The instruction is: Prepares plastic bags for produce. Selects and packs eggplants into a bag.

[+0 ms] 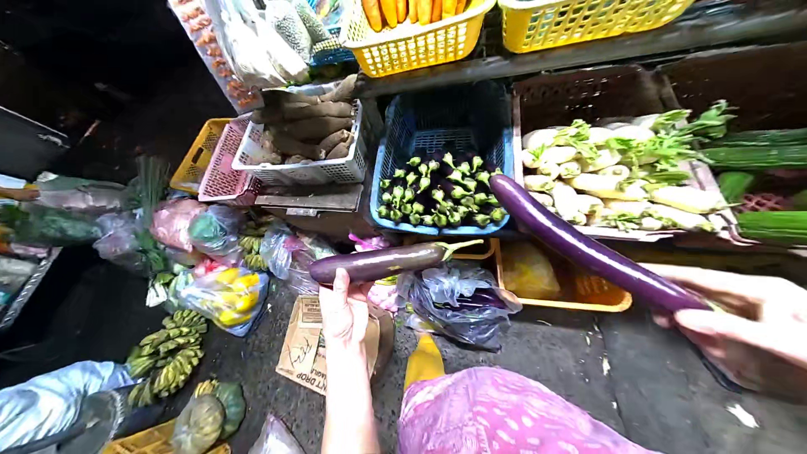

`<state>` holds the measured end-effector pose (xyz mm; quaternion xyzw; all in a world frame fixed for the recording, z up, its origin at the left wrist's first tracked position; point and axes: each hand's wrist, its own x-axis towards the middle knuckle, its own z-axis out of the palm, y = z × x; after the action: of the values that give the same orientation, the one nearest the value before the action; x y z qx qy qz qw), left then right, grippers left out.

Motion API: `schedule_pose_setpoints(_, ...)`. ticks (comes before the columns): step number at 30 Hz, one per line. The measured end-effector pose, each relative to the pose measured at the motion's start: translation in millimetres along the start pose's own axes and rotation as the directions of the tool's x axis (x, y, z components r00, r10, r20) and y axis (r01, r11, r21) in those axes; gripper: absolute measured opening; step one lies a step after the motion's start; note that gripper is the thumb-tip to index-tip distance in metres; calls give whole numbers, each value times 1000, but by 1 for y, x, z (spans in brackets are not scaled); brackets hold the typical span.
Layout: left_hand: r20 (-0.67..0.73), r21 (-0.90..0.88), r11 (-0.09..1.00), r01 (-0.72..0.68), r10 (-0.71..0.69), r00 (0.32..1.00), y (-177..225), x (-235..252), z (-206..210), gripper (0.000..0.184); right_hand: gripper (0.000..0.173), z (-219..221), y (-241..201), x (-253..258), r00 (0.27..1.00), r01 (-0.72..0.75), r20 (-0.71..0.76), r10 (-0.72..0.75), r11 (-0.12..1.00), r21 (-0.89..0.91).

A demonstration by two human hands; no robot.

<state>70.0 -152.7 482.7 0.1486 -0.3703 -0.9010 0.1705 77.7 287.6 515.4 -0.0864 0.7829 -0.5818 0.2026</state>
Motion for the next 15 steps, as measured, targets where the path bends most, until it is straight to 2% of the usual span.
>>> schedule_pose_setpoints(2, -18, 39, 999, -5, 6, 1000, 8, 20, -7, 55, 60, 13, -15, 48, 999, 8, -38, -12, 995, -98)
schedule_pose_setpoints(6, -36, 120, 993, -23, 27, 999, 26, 62, -29, 61, 40, 40, -63, 172, 995, -93, -54, 82, 965, -245)
schedule_pose_setpoints(8, -84, 112, 994, -17, 27, 996, 34, 77, -43, 45, 41, 54, -69, 243, 985, -165, -92, 142, 934, -317)
schedule_pose_setpoints(9, -118, 142, 990, -1, 18, 993, 38, 83, -48, 39, 44, 61, -75, 279, 977, -215, -86, 197, 918, -333)
schedule_pose_setpoints(12, -265, 200, 973, 111, -56, 963, 50, 95, -70, 56, 43, 82, -70, 384, 953, -302, -83, 293, 870, -389)
schedule_pose_setpoints(15, -441, 264, 938, 227, -91, 893, 60, 96, -99, 58, 44, 108, -72, 462, 890, -451, -113, 442, 814, -367)
